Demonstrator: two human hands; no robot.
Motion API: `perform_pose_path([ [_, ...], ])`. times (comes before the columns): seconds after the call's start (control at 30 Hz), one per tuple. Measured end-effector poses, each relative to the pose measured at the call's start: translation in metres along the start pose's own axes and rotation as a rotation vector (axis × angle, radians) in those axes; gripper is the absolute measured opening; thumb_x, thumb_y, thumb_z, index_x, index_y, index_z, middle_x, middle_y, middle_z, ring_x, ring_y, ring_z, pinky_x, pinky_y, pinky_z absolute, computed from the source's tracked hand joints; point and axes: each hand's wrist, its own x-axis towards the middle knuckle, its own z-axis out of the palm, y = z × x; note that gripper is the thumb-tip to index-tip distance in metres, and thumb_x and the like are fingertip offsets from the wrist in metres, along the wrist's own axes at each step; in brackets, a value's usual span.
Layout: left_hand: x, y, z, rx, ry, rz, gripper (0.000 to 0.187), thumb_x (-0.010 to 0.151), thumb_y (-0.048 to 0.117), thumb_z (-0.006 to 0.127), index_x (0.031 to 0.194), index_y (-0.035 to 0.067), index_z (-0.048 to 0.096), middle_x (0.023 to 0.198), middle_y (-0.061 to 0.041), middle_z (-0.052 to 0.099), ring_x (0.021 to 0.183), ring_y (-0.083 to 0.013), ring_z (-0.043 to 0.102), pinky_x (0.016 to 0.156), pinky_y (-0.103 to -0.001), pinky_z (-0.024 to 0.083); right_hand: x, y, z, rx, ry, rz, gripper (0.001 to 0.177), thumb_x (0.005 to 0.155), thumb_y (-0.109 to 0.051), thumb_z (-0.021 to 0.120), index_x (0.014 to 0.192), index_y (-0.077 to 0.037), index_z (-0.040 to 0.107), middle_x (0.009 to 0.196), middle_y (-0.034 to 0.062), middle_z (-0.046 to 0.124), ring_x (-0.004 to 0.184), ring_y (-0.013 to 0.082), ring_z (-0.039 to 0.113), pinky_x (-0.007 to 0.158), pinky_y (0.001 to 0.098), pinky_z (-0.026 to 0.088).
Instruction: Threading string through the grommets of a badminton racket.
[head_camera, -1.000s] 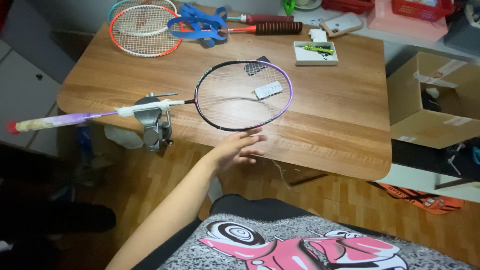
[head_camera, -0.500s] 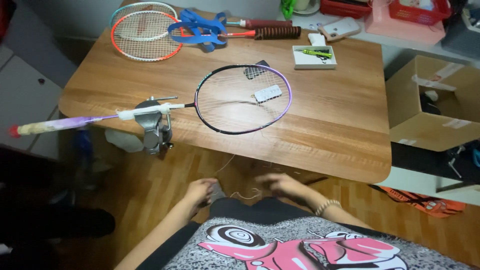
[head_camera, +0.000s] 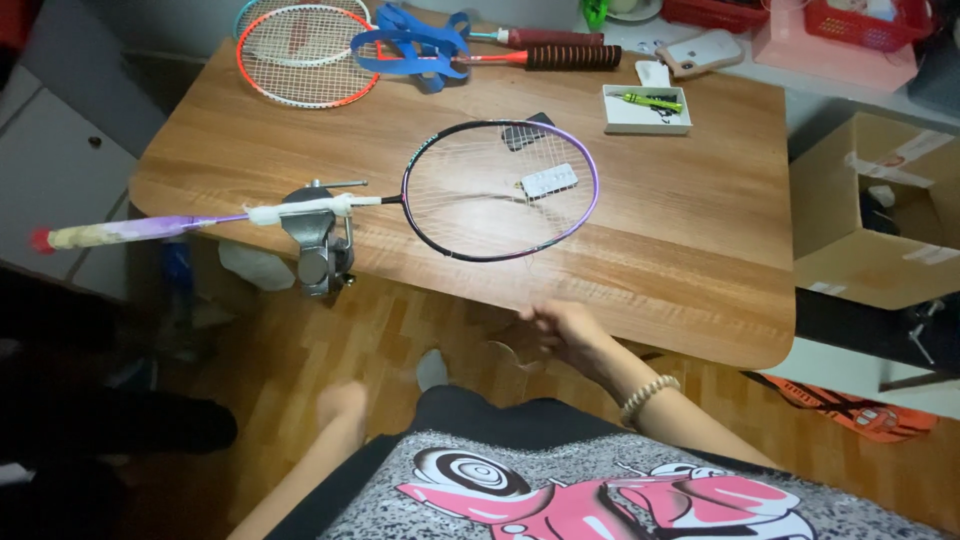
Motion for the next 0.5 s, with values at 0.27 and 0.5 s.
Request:
perform_pose_path([
  [0.27,-0.211,0.245,-0.045,-0.460,-0.870,0.478,0.036,0.100,0.027,0.057,0.130,0.010,0.067,0.111,-0.006,0.077,0.067,-0.0109,0.063,0.052,-0.026,0.050,-0.017,0.070,-0.051,-0.650,0.019,-0.152,0.028,0.101,-0.028,0.060,0.098,-0.010,0.081,0.076,-0.0018,0.073,0.063,0.0082,0.053,0.060,0.0269,0.044],
  [0.5,-0.220,0.258,-0.015,-0.691,-1.354,0.464,0.034,0.109,0.038,0.047,0.115,0.009,0.064,0.066,0.007,0.043,0.054,-0.0073,0.039,0.052,-0.025,0.040,-0.003,0.125,-0.070,-0.941,-0.070,-0.141,0.023,0.096,-0.024,0.068,0.101,-0.006,0.082,0.085,0.0067,0.081,0.076,0.0126,0.071,0.075,0.0312,0.058],
])
